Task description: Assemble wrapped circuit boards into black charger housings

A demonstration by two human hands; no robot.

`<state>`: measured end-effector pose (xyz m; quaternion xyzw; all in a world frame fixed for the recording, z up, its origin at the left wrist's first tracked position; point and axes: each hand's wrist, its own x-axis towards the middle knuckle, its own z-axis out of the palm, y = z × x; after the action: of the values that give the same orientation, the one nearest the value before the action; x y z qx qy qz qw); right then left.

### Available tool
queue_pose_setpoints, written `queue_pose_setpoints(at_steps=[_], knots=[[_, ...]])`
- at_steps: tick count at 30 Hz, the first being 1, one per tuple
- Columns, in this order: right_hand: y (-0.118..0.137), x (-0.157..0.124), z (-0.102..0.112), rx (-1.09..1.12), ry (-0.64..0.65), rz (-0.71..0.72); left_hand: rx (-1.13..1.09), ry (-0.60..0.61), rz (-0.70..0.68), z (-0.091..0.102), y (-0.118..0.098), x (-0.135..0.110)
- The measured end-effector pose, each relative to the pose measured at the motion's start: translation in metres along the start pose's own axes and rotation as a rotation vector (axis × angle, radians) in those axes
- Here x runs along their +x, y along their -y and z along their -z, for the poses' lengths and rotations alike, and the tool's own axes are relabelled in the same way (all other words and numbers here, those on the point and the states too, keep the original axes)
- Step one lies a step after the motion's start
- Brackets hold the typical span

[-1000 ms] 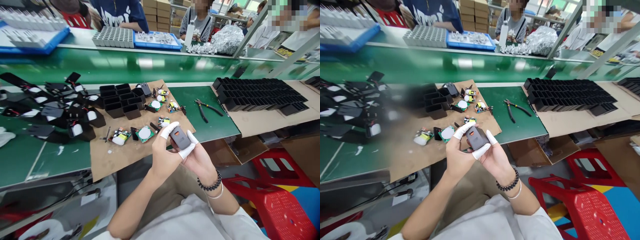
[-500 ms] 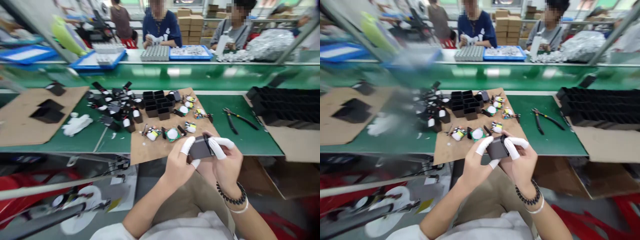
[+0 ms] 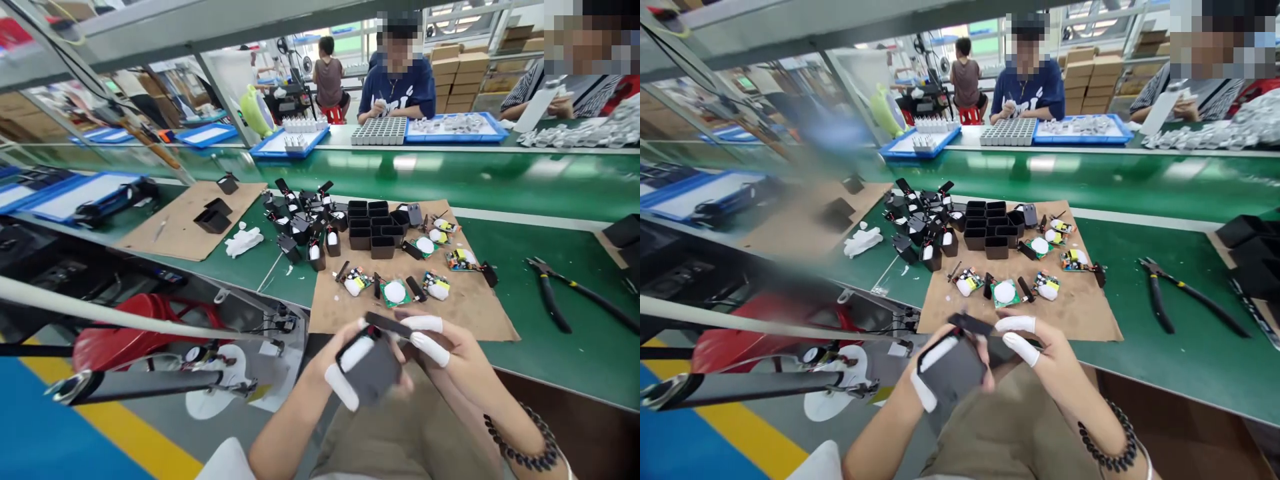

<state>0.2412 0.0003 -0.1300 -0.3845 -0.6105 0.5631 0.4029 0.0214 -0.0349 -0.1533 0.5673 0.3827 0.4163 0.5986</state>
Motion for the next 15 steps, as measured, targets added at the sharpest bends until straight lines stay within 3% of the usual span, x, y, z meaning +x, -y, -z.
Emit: queue_pose_setpoints(at_steps=[4, 8, 9, 11, 15], knots=[[-0.009, 0.000, 0.010, -0.154, -0.095, 0.029, 0.037, -0.673, -0.217, 0.058, -0.006, -0.002], [-0.012, -0.002, 0.027, -0.232, -0.136, 0.008, 0.309, -1.245, -0.253, 0.137, -0.005, 0.009], [-0.014, -0.002, 0.030, -0.254, -0.158, 0.002, 0.374, -1.316, -0.218, 0.156, -0.004, 0.012], [-0.019, -0.001, 0.033, -0.285, -0.204, -0.003, 0.418, -1.324, -0.119, 0.186, -0.002, 0.020], [-0.028, 0.003, 0.040, -0.276, -0.244, 0.012, 0.483, -1.096, 0.156, 0.222, -0.009, 0.025]])
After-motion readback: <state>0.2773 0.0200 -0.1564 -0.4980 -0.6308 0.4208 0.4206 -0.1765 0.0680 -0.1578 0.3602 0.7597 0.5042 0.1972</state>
